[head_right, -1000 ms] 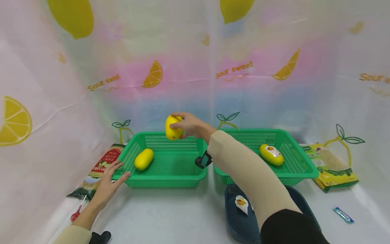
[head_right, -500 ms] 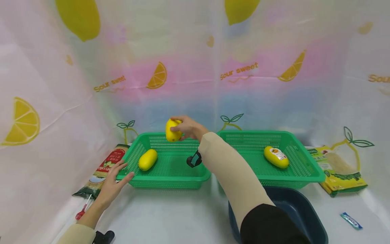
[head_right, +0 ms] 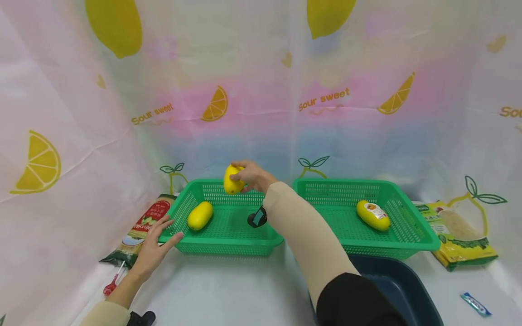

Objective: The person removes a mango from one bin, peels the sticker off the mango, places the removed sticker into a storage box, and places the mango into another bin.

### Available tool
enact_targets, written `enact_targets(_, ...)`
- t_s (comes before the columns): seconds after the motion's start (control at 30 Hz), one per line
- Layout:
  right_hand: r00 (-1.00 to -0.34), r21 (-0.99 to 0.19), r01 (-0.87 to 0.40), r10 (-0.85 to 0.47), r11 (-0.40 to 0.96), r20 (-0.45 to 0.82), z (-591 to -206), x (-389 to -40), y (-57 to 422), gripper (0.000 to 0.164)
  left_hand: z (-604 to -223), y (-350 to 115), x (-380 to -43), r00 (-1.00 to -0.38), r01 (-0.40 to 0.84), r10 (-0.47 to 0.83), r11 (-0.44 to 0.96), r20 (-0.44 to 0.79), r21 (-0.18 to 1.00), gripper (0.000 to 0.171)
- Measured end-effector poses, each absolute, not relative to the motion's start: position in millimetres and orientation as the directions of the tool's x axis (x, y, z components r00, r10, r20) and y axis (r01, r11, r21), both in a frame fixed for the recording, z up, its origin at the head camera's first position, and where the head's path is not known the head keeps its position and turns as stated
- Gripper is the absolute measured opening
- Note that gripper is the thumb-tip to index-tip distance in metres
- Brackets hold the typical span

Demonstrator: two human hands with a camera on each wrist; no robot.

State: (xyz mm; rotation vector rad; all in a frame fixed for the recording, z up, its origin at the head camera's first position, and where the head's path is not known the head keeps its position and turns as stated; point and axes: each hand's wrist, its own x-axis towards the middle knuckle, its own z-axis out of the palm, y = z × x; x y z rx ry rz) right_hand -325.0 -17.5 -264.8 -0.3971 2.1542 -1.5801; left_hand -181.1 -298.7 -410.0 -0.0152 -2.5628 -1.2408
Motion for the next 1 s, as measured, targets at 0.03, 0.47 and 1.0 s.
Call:
enact_targets(0.03,-0.864,-0.952,0.031,-0.471,0.304,-0.179,-266.0,-325.6,-18.5,0.058,-409.5,-298.1,-180.8,-0.958,0.134,-0.118,0.627,0.263,0.768,0.065)
enact_targets(0.47,-0.857,-0.942,0.053,-0.469,0.330,-0.213,-285.2,-323.3,-29.8,0.059,-404.9,-290.3,-181.2,-0.958,0.121,-0.130,0.620,0.254,0.775,0.067)
enact_targets(1.0,-0.830,-0.929,0.136,-0.473,0.344,-0.296,-303.7,-317.1,-44.0,0.064,-411.0,-295.3,-181.1,-0.956,0.126,-0.131,0.620,0.261,0.774,0.065)
